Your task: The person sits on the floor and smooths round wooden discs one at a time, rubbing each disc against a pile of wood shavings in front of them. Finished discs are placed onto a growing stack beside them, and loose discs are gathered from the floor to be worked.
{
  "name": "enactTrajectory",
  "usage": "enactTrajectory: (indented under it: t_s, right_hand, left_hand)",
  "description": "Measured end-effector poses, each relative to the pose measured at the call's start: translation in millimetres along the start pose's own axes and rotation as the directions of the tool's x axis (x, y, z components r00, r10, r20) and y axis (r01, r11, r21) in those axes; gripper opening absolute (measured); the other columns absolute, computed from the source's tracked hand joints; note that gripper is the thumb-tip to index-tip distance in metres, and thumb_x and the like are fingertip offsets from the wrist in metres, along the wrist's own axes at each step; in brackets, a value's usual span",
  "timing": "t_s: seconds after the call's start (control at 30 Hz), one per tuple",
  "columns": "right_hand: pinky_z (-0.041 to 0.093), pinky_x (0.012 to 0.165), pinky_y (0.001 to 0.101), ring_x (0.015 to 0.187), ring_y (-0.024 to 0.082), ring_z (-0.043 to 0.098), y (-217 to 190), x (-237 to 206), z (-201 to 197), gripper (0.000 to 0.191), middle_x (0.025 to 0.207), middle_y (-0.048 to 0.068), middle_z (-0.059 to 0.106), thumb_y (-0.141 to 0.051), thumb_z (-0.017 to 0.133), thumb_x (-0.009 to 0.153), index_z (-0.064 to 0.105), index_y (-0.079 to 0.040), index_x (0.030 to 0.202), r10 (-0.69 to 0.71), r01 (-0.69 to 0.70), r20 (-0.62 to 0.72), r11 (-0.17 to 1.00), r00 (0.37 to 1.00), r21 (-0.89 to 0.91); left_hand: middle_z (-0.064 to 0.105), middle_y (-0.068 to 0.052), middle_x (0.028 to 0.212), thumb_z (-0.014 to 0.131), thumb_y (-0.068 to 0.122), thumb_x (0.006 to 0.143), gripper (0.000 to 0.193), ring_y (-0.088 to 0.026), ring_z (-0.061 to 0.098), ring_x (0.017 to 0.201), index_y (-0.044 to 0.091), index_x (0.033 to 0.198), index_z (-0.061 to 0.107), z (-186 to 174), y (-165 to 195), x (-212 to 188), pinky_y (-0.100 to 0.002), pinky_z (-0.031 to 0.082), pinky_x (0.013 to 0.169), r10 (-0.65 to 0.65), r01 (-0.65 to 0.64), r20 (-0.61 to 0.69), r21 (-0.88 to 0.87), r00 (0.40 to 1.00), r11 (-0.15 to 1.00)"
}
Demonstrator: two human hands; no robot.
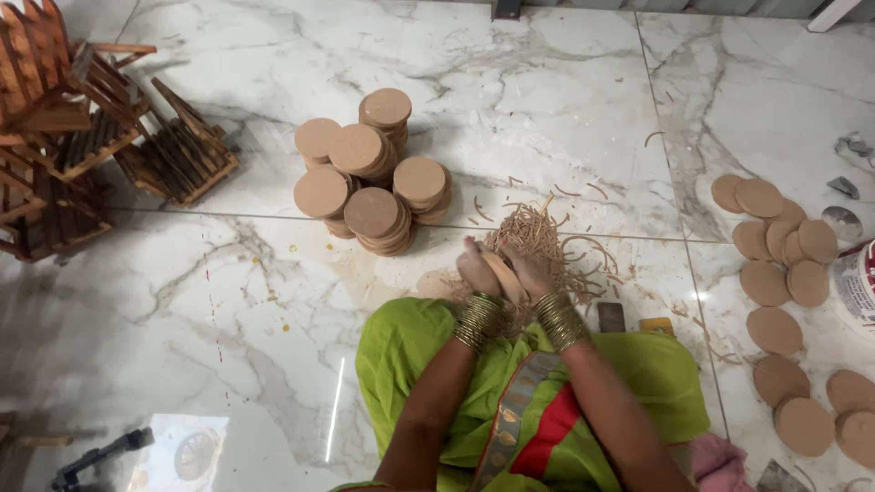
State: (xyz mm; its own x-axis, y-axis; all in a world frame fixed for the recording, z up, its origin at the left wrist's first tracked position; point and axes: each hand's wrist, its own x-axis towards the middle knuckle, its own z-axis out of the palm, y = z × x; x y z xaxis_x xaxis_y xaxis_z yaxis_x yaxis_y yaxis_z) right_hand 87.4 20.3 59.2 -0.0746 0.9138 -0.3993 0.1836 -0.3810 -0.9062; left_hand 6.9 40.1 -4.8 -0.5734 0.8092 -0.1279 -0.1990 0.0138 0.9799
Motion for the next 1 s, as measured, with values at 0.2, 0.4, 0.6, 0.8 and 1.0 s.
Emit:
enactTrajectory:
  t_s: [0.2, 0.4, 0.6, 0.8, 1.0]
  right_hand:
    - [0.052, 0.061, 0.0298, 0.069, 0.016, 0.063, 9, -6, -11, 0.071, 0.080, 0.007, 0.068, -0.070, 0.044, 0.099, 0.073, -0.005, 0.098, -0.005, 0.034, -0.250, 0.993, 0.968, 0.115]
    - [0.051, 0.062, 0.0376, 0.074, 0.025, 0.065, 9, -37, 32, 0.054, 0.084, 0.012, 0.067, -0.053, 0.050, 0.104, 0.066, -0.002, 0.103, -0.828, 0.285, -0.310, 0.473, 0.467, -0.834]
    - [0.050, 0.056, 0.0388, 0.058, 0.023, 0.063, -3, -17, 20, 0.045, 0.067, 0.009, 0.066, -0.049, 0.060, 0.101, 0.072, -0.007, 0.091, -0.502, 0.225, -0.389, 0.789, 0.772, -0.572]
    - [0.054, 0.058, 0.0329, 0.065, 0.015, 0.067, 4, -3, 11, 0.045, 0.077, 0.005, 0.072, -0.045, 0.066, 0.096, 0.074, -0.002, 0.092, -0.013, 0.131, -0.279, 0.902, 0.960, 0.410]
    - [0.049, 0.062, 0.0368, 0.072, 0.022, 0.067, 6, -3, 13, 0.067, 0.083, 0.020, 0.073, -0.055, 0.054, 0.105, 0.080, 0.006, 0.100, 0.050, -0.090, -0.318, 0.990, 0.947, -0.113]
  left_hand:
    - [0.067, -0.015, 0.066, 0.042, 0.036, 0.106, 0.055, -0.028, 0.065, 0.061, -0.004, 0.078, 0.067, 7, 3, 6, -0.042, 0.051, 0.060, -0.294, 0.278, -0.138, -0.124, 0.946, 0.953]
    - [0.066, -0.013, 0.069, 0.040, 0.037, 0.108, 0.054, -0.027, 0.064, 0.062, -0.002, 0.081, 0.066, -6, -2, 8, -0.040, 0.052, 0.062, -0.399, 0.466, 0.241, -0.495, 0.885, 0.733]
    - [0.065, -0.011, 0.072, 0.039, 0.038, 0.111, 0.053, -0.025, 0.063, 0.064, 0.001, 0.083, 0.065, -7, -9, 3, -0.038, 0.052, 0.063, -0.364, 0.530, 0.386, -0.587, 0.848, 0.612]
    - [0.065, -0.009, 0.075, 0.037, 0.039, 0.113, 0.052, -0.024, 0.062, 0.065, 0.003, 0.086, 0.064, 0, -2, 3, -0.036, 0.053, 0.065, -0.372, 0.487, 0.318, -0.644, 0.872, 0.591]
    - [0.064, -0.007, 0.078, 0.036, 0.039, 0.116, 0.052, -0.023, 0.062, 0.067, 0.005, 0.089, 0.063, 6, 1, -3, -0.034, 0.054, 0.067, 0.189, -0.101, 0.144, -0.470, 0.971, 0.877]
